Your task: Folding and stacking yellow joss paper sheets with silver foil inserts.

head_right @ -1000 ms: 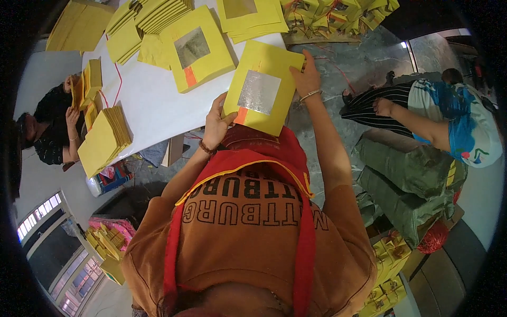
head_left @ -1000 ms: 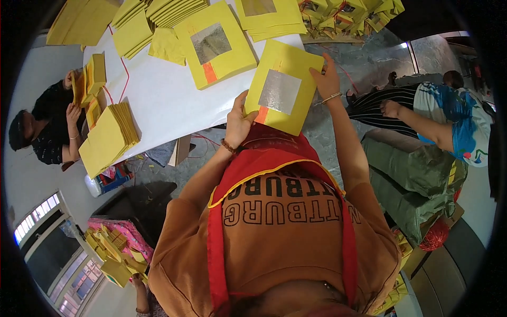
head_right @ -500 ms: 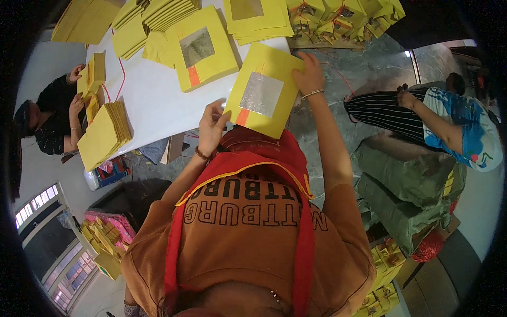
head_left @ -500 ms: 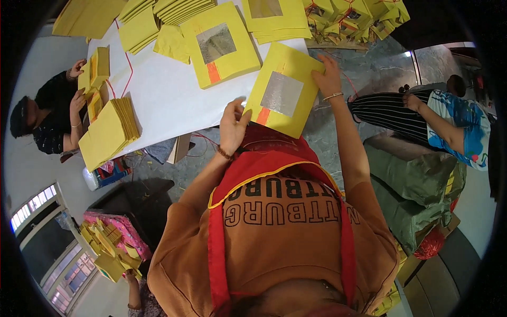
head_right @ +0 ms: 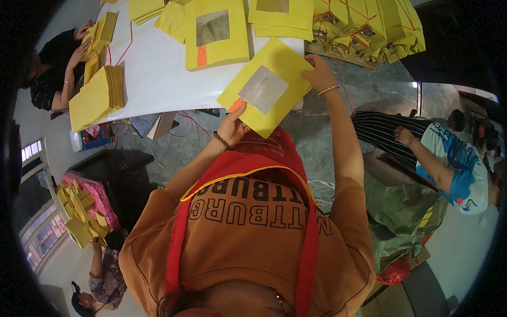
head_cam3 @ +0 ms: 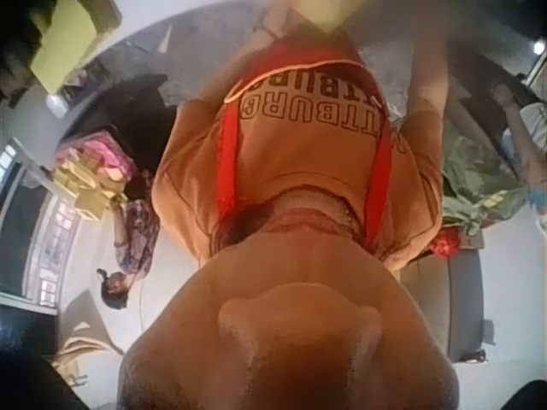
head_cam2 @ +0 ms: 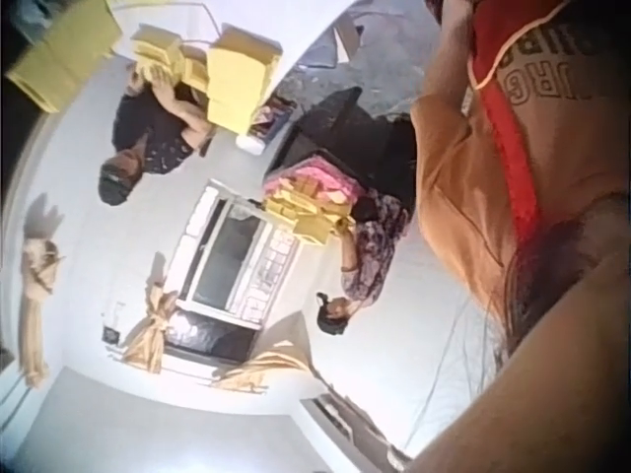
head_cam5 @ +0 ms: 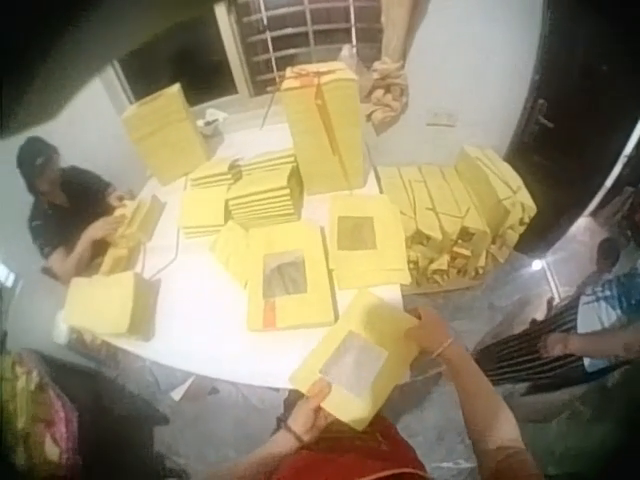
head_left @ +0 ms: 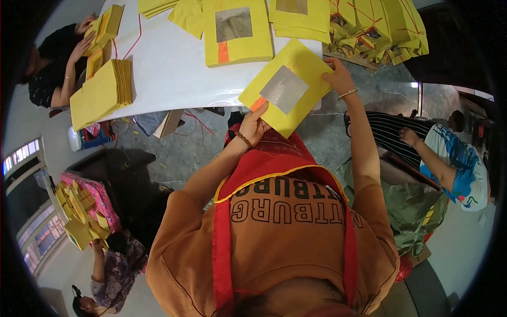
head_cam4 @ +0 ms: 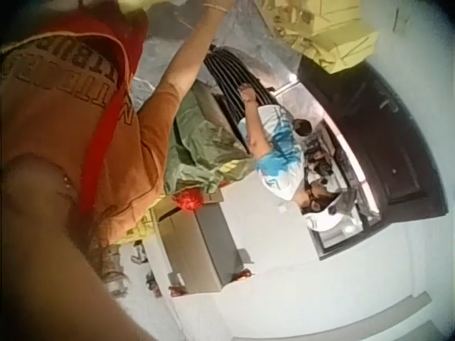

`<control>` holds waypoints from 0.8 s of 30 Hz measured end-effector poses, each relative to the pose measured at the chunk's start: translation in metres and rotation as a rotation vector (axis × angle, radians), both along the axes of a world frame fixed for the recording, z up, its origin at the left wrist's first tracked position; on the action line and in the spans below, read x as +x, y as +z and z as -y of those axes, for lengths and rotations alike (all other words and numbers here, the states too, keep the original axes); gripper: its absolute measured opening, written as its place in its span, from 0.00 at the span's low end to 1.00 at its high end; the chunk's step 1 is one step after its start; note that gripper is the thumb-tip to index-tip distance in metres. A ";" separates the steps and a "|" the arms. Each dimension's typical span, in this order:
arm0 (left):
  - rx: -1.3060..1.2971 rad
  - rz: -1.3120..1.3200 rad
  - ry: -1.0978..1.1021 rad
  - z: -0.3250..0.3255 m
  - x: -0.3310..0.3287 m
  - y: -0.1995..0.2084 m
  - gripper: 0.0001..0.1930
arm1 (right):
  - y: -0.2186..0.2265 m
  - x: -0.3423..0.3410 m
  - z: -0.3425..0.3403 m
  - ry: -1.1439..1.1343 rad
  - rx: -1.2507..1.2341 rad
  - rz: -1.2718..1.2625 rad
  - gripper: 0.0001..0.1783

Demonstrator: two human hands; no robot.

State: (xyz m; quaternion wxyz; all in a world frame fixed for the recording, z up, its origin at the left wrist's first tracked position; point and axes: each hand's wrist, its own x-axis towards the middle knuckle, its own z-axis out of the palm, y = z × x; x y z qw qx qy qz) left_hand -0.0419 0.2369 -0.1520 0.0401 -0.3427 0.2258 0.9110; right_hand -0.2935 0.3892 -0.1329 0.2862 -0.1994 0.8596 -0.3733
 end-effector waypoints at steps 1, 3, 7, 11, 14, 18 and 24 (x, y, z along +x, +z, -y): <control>0.067 -0.053 0.109 -0.005 -0.001 0.001 0.18 | -0.002 0.000 -0.004 0.009 0.003 0.001 0.24; 0.055 -0.052 0.199 -0.015 -0.001 -0.001 0.18 | -0.001 0.007 -0.010 0.073 -0.201 0.212 0.23; -0.073 -0.057 0.218 -0.018 0.004 0.002 0.17 | 0.007 0.024 -0.031 0.157 -0.205 0.371 0.22; -0.441 -0.072 0.113 0.007 0.024 0.006 0.12 | 0.031 0.058 -0.042 0.109 -0.351 0.645 0.24; -0.632 -0.098 0.031 0.039 0.028 0.032 0.10 | 0.050 0.076 -0.029 0.144 -0.401 0.684 0.24; -0.908 -0.145 -0.081 0.097 0.023 0.069 0.11 | 0.053 0.090 0.012 0.118 -0.479 0.665 0.20; -1.119 -0.413 -0.256 0.187 0.023 0.063 0.09 | 0.002 0.104 0.079 0.305 -0.764 0.422 0.13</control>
